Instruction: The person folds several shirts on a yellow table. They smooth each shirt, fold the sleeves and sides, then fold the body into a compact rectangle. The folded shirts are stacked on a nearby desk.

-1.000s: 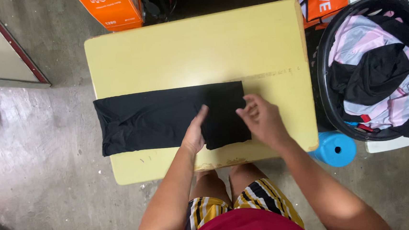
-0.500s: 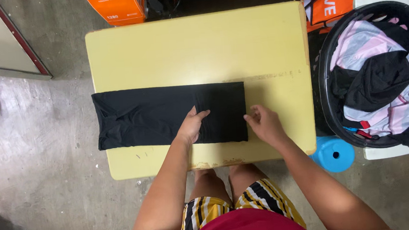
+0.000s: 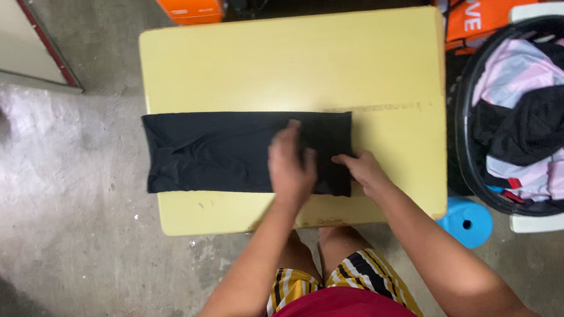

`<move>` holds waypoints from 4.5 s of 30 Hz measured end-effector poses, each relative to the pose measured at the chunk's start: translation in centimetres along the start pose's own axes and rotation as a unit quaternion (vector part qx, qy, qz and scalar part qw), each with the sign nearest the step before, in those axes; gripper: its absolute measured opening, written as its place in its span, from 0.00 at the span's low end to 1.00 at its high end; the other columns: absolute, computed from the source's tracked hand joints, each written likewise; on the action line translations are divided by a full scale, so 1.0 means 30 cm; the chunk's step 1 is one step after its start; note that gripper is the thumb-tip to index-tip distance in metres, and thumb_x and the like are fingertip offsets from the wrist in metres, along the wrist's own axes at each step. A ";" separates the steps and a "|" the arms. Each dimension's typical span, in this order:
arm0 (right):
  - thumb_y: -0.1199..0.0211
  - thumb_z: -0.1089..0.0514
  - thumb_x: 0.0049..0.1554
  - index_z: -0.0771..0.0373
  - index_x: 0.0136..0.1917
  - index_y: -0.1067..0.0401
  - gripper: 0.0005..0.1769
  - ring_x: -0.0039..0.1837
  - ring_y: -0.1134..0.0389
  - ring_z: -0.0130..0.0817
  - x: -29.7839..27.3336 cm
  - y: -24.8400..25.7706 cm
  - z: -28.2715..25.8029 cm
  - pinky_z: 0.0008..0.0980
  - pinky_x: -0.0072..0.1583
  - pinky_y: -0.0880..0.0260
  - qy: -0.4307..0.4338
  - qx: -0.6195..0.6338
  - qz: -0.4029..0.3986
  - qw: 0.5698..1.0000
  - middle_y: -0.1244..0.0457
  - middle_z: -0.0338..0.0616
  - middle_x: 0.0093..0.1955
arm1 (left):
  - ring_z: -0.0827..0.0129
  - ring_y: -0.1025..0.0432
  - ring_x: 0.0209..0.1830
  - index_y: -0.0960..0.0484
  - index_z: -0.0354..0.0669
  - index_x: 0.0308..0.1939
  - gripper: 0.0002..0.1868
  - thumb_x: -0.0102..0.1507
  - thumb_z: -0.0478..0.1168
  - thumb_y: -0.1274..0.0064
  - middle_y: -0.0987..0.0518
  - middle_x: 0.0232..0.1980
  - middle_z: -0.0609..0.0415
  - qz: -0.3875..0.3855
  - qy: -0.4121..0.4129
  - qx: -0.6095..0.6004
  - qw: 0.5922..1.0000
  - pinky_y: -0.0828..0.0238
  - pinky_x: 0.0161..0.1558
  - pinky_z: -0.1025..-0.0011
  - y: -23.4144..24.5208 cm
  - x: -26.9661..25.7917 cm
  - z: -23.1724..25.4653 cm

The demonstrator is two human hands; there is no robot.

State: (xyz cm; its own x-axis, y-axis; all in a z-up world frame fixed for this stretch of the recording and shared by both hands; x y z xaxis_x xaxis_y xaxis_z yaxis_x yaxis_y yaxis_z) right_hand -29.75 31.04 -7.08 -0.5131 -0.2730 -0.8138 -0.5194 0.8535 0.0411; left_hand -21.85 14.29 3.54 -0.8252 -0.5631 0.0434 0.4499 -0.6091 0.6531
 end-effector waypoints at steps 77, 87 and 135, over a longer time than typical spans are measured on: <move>0.36 0.62 0.44 0.65 0.69 0.40 0.40 0.54 0.37 0.54 -0.229 -0.074 -0.091 0.49 0.56 0.37 0.421 -0.525 -0.055 0.738 0.39 0.57 0.54 | 0.73 0.35 0.32 0.31 0.44 0.68 0.27 0.67 0.51 0.54 0.26 0.42 0.50 -0.037 0.424 -0.455 0.782 0.37 0.32 0.75 -0.205 -0.147 -0.332; 0.38 0.46 0.58 0.76 0.58 0.31 0.29 0.54 0.34 0.60 0.024 0.163 -0.167 0.50 0.56 0.33 0.359 -0.333 0.173 0.854 0.35 0.67 0.52 | 0.77 0.35 0.22 0.28 0.39 0.55 0.22 0.60 0.39 0.40 0.28 0.24 0.58 0.079 0.292 -0.152 0.941 0.34 0.28 0.76 -0.166 -0.117 -0.218; 0.28 0.57 0.43 0.71 0.60 0.32 0.33 0.56 0.29 0.43 0.003 0.199 -0.327 0.41 0.59 0.28 0.016 0.156 -0.154 0.975 0.32 0.54 0.56 | 0.60 0.22 0.50 0.26 0.34 0.59 0.29 0.57 0.44 0.41 0.19 0.53 0.44 -0.141 0.427 -0.544 0.709 0.25 0.53 0.64 -0.163 0.126 0.045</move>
State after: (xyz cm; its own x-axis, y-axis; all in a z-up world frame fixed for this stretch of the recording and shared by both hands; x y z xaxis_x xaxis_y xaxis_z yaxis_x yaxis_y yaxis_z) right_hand -39.60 31.75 -1.21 -0.3883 -0.5475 -0.7412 -0.4211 0.8209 -0.3858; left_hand -27.63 15.89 1.52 -0.6362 -0.1835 -0.7494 0.6882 -0.5739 -0.4438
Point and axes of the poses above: each hand's wrist, its own x-axis towards the middle knuckle, its own y-axis out of the back of the hand, z = x × y, the point moved 7 cm from there along x, towards the middle knuckle
